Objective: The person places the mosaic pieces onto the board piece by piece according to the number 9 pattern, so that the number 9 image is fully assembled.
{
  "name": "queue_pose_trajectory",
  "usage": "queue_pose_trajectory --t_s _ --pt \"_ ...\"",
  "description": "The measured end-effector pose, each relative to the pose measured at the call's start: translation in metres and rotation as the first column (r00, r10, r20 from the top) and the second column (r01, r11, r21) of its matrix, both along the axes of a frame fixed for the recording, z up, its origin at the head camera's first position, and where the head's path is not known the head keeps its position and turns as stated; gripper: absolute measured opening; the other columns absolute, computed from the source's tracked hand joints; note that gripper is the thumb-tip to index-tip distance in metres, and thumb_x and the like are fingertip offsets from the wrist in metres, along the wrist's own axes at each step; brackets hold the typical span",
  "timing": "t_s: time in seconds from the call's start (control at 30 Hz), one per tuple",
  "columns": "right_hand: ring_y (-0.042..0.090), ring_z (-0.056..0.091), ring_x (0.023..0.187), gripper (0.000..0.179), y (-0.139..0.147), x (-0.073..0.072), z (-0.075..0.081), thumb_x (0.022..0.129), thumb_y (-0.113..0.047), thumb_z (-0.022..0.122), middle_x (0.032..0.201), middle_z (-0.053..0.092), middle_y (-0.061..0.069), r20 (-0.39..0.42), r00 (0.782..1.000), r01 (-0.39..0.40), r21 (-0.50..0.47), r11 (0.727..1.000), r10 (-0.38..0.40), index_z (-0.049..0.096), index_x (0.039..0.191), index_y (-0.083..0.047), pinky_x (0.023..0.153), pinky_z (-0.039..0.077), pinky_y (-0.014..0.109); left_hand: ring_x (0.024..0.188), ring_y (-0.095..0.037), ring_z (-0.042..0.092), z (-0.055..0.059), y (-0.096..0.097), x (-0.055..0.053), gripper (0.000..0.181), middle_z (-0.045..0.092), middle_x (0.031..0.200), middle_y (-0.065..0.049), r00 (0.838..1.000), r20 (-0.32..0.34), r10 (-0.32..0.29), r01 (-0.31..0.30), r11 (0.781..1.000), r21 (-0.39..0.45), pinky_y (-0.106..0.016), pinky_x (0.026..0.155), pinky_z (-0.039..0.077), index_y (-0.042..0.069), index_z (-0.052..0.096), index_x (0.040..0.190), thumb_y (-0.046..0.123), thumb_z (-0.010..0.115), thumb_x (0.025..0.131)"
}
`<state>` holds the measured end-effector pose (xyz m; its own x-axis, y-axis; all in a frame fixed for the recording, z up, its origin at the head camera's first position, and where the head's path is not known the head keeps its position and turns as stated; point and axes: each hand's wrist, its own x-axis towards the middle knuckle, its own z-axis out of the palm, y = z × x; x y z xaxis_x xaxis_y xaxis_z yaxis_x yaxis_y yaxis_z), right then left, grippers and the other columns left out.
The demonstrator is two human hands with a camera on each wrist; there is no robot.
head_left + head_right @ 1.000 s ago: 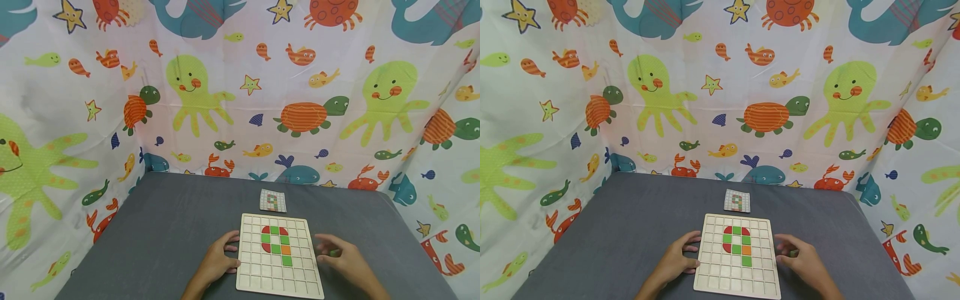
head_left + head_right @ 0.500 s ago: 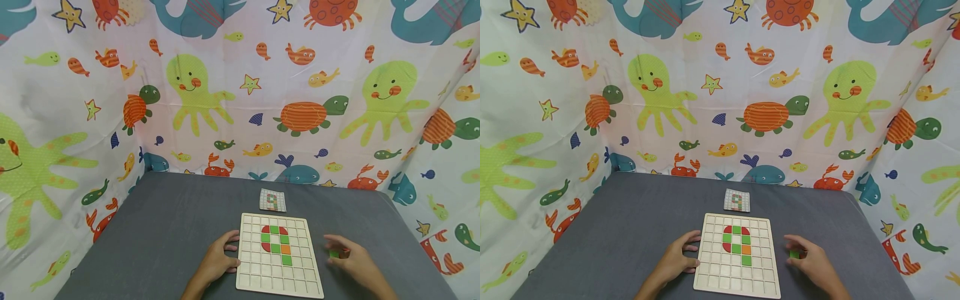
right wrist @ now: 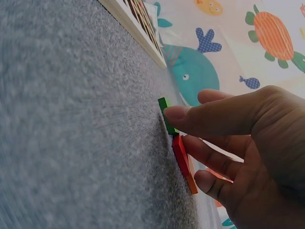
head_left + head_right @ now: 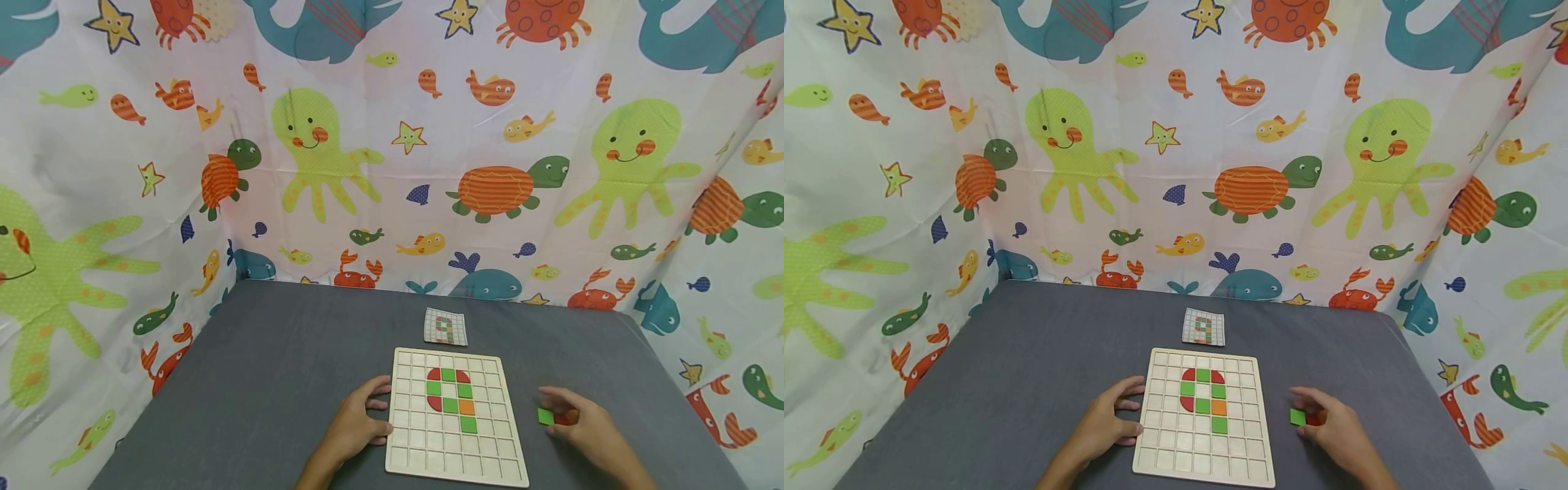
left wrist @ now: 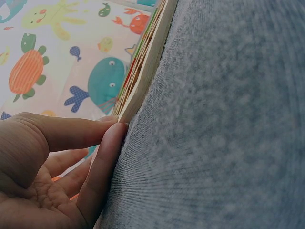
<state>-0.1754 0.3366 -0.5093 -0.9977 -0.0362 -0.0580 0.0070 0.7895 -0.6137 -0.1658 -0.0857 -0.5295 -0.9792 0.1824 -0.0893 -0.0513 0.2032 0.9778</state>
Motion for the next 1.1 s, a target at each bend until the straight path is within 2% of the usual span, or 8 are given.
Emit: queue_pose_trajectory --t_s 0.1,0.37,0.9,1.1 --pt "0.020 0.070 0.097 0.061 0.0016 -0.0004 -0.0013 0.076 -0.004 0.092 0.109 0.076 0.004 -0.005 1.000 0.006 0.020 1.000 -0.005 0.071 0.133 -0.009 0.081 0.055 0.035 0.119 -0.033 0.064 0.0005 -0.0003 0.0001 0.087 0.060 0.147 -0.015 1.000 -0.001 -0.001 0.001 1.000 0.000 -0.040 0.058 0.064 0.012 0.056 0.152 -0.017 0.082 0.075" --pt "0.017 0.067 0.090 0.059 0.0016 -0.0022 -0.0011 0.077 -0.001 0.091 0.102 0.073 0.002 0.009 1.000 0.017 0.029 0.999 -0.018 0.071 0.133 -0.006 0.072 0.055 0.030 0.119 -0.033 0.064 0.0007 0.0000 0.0002 0.086 0.060 0.147 -0.016 1.000 -0.004 -0.003 0.003 1.000 0.001 -0.040 0.058 0.065 0.012 0.056 0.152 -0.017 0.082 0.075" --pt "0.016 0.064 0.087 0.055 0.0018 -0.0014 0.0008 0.080 -0.002 0.089 0.100 0.072 0.000 0.014 0.999 0.035 0.038 0.999 -0.036 0.071 0.132 -0.006 0.069 0.053 0.027 0.120 -0.033 0.063 0.0005 -0.0001 0.0002 0.086 0.060 0.147 -0.015 1.000 0.006 -0.002 0.002 1.000 0.002 -0.040 0.059 0.065 0.012 0.056 0.152 -0.017 0.082 0.075" --pt "0.015 0.065 0.087 0.054 -0.0044 0.0023 0.0034 0.081 -0.007 0.090 0.101 0.074 0.000 -0.016 1.000 0.019 0.021 1.000 -0.019 0.072 0.132 -0.007 0.070 0.054 0.025 0.120 -0.033 0.063 -0.0002 -0.0004 -0.0001 0.086 0.060 0.147 -0.015 1.000 -0.005 -0.006 0.006 1.000 0.010 -0.040 0.059 0.065 0.012 0.056 0.152 -0.017 0.082 0.075"
